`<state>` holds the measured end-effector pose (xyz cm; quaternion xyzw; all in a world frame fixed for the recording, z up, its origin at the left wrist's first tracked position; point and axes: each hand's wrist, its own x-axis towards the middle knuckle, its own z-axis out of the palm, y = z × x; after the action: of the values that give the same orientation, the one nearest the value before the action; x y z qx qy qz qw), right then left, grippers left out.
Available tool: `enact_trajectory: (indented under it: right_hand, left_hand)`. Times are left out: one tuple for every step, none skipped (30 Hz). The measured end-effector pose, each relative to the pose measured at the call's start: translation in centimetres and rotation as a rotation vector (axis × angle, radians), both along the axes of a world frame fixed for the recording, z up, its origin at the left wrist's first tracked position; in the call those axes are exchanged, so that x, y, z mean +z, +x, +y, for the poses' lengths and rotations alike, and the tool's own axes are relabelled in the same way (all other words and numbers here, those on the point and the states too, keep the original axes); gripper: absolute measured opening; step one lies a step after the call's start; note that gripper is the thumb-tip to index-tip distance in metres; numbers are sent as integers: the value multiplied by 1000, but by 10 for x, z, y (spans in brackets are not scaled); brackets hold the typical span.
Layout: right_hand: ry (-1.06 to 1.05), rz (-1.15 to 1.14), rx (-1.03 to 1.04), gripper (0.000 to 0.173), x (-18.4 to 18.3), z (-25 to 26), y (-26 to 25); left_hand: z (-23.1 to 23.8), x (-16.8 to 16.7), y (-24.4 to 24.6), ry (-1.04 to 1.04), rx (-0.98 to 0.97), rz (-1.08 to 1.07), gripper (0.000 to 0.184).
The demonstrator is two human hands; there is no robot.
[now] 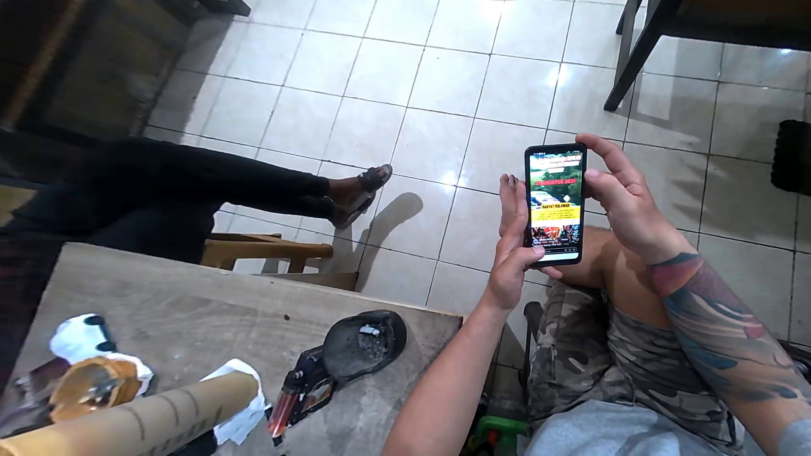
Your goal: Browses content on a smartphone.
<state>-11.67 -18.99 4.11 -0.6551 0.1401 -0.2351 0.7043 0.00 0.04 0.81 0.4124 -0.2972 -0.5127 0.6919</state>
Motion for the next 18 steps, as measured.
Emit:
enact_trajectory:
  right_hand:
    - [1,-4,1,49,0,0,0]
    - [4,-8,0,49,0,0,0]
    - [8,-8,1,49,0,0,0]
    - [9,-7,1,49,0,0,0]
    - [6,-6,-2,49,0,0,0]
    - [7,-6,-3,48,0,0,0]
    - [7,-5,-4,48,0,0,0]
    - [5,-4,-2,49,-1,0,0]
    - [5,-4,-1,49,-1,0,0]
    - [5,-6,2,49,-1,-1,0]
    - [5,-7,5,49,-2,-1,0]
    - [8,-6,7,49,-1,-1,-1]
    - [12,-5,6,49,-1,0,-1]
    - [14,-5,4,49,-1,0,-2]
    - [14,-3,6,49,0,0,-2]
    - [14,0,9,49,0,0,-2]
    - [12,2,11,49,0,0,-2]
    - [10,3,10,50,0,0,-2]
  left_hand:
    - [0,0,0,1,0,1,82]
    - [0,0,0,1,1,0,82]
    - [0,0,0,-1,0,-4,82]
    - [0,0,0,-5,0,-10,81]
    - [0,0,0,-10,-1,-16,80]
    - [0,0,0,-13,-4,-19,80]
    - [0,0,0,-15,-3,-18,80]
    - [0,0,0,-15,-4,-19,81]
    - [0,0,0,-16,-8,-19,81]
    - [0,0,0,-13,-6,-17,82]
    - [0,1,0,-7,-3,-12,83]
    - [0,1,0,-1,-1,-7,83]
    - [0,1,-1,3,0,-3,84]
    - [-1,1,-1,5,1,-1,84]
    - [-1,1,-1,5,-1,-2,84]
    - [-1,1,-1,4,-4,3,84]
    - [0,1,-1,4,-5,6,84]
    - [0,1,-1,-1,-6,5,84]
